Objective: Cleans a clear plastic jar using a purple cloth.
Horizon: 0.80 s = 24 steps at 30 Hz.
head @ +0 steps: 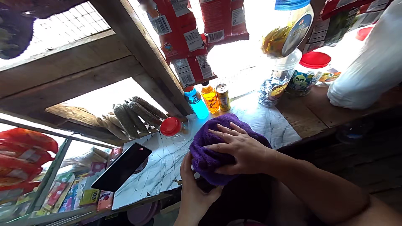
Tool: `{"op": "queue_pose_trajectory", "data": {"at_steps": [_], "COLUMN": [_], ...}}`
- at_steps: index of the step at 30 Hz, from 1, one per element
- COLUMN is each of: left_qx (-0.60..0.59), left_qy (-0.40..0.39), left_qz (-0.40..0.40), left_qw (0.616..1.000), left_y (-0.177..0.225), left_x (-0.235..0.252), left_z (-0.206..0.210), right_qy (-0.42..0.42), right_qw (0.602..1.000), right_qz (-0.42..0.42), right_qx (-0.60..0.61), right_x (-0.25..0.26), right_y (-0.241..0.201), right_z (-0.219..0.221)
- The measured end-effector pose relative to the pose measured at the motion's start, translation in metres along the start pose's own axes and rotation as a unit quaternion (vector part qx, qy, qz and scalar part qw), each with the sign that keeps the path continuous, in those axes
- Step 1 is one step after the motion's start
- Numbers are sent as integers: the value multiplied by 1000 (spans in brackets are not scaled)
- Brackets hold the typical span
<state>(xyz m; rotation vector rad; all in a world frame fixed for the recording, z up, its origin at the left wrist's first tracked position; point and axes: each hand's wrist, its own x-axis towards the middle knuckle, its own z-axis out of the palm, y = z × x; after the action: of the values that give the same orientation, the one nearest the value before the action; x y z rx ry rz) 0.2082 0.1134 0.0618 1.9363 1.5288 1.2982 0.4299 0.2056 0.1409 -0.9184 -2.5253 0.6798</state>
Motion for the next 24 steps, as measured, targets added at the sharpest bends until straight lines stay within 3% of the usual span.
{"op": "queue_pose_trajectory", "data": {"at_steps": [5, 12, 15, 20, 24], "left_qx": [5, 22, 20, 10, 21], "left_qy": [-4, -5, -4, -2, -1], "left_qz": [-23, -8, -7, -6, 3], "left_qw": [1000, 1000, 1000, 1000, 1000], "left_y": [6, 3, 2, 3, 3], "left_x": [1, -1, -3, -1, -1], "left_z": [0, 1, 1, 2, 2], "right_qy": [66, -66, -76, -15, -67], "right_qw": [997, 986, 984, 988, 983], "right_qz": [42, 134, 145, 143, 159], "right_qx": [4, -67, -64, -55, -60], "right_x": [1, 5, 6, 8, 8], "right_y": [-1, -2, -6, -1, 0], "right_z": [4, -11, -11, -5, -12]}}
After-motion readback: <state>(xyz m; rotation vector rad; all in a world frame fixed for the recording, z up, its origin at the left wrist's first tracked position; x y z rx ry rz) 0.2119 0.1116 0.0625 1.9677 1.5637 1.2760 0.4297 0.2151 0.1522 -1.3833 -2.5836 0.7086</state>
